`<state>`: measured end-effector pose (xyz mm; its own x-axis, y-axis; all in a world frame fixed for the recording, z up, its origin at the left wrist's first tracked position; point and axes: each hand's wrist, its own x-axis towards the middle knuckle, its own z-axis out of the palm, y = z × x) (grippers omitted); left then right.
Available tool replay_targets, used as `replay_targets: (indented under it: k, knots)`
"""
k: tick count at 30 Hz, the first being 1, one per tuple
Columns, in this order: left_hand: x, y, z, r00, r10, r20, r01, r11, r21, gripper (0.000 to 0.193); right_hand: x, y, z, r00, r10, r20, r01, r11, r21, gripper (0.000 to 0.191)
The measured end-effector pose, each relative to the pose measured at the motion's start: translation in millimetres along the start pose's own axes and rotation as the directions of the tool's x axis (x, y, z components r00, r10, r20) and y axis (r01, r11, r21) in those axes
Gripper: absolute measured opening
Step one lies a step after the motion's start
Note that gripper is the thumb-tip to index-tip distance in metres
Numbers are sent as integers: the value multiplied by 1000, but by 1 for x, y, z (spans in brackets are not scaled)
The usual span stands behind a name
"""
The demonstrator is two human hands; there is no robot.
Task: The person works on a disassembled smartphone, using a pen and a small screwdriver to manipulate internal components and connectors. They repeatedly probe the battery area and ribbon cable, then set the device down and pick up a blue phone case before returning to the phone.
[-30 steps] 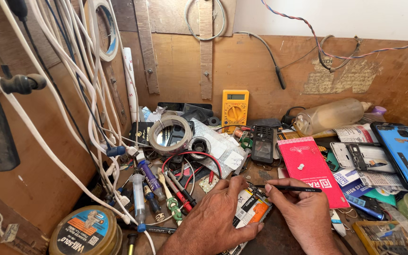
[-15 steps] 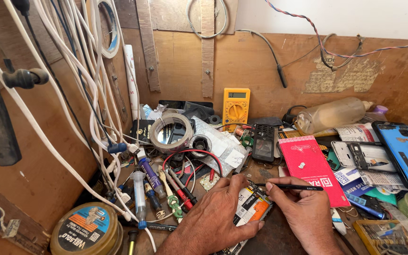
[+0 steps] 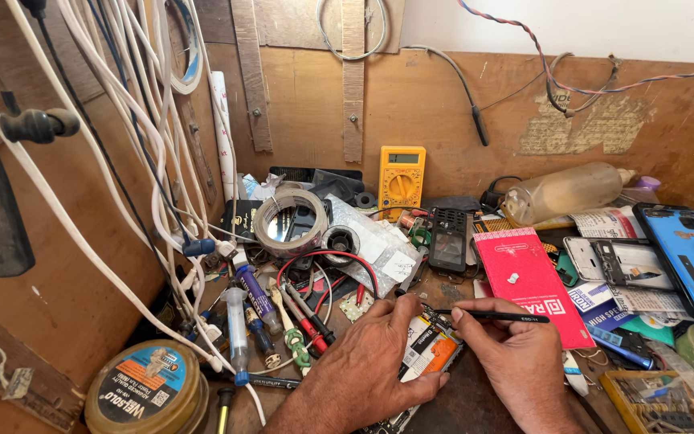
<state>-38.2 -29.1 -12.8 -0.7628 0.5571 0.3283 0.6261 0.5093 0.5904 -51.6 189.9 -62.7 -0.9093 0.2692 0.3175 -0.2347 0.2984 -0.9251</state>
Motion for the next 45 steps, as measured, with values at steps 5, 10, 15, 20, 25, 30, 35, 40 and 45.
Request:
replay_targets:
  k: [5,10,15,20,25,30,35,40,45]
  knots:
    - [1,-1,2,999,23,-29,-23,1000,13,75,-1,-1,2,998,56,2,-56,998,40,15]
    - [1,-2,2,1000,3,-11,-3,1000,15,73,-2,0,2,999,34,2,-34,999,33,15]
    - [1,-3,2,1000,18,-20,-18,1000,20,79,-1,1,2,1000,-3,5,3,1000,30,14]
    - [1,-2,3,1000,-1,-15,2,999,39,80,-1,-1,1,1000,-18,14,18,1000,-8,14]
    - [1,-1,2,1000,-14,-6,14,999,33,80,-2,-4,1,1000,-19,18,19,1000,5,14]
    - [2,0,0,1000,-15,0,15,1000,23,83,-3,-8,1,1000,-22,22,21,999,45,15]
    - [2,2,0,999,-38,13,38,999,28,85,-3,-9,0,1000,13,20,-13,1000,-3,15]
    - [2,2,-1,999,-32,19,31,999,34,82,-3,-7,0,999,0,34,-1,999,39,16]
    - [2,1,0,1000,-21,12,20,998,53,78,-4,-8,0,1000,0,20,-1,1000,31,17]
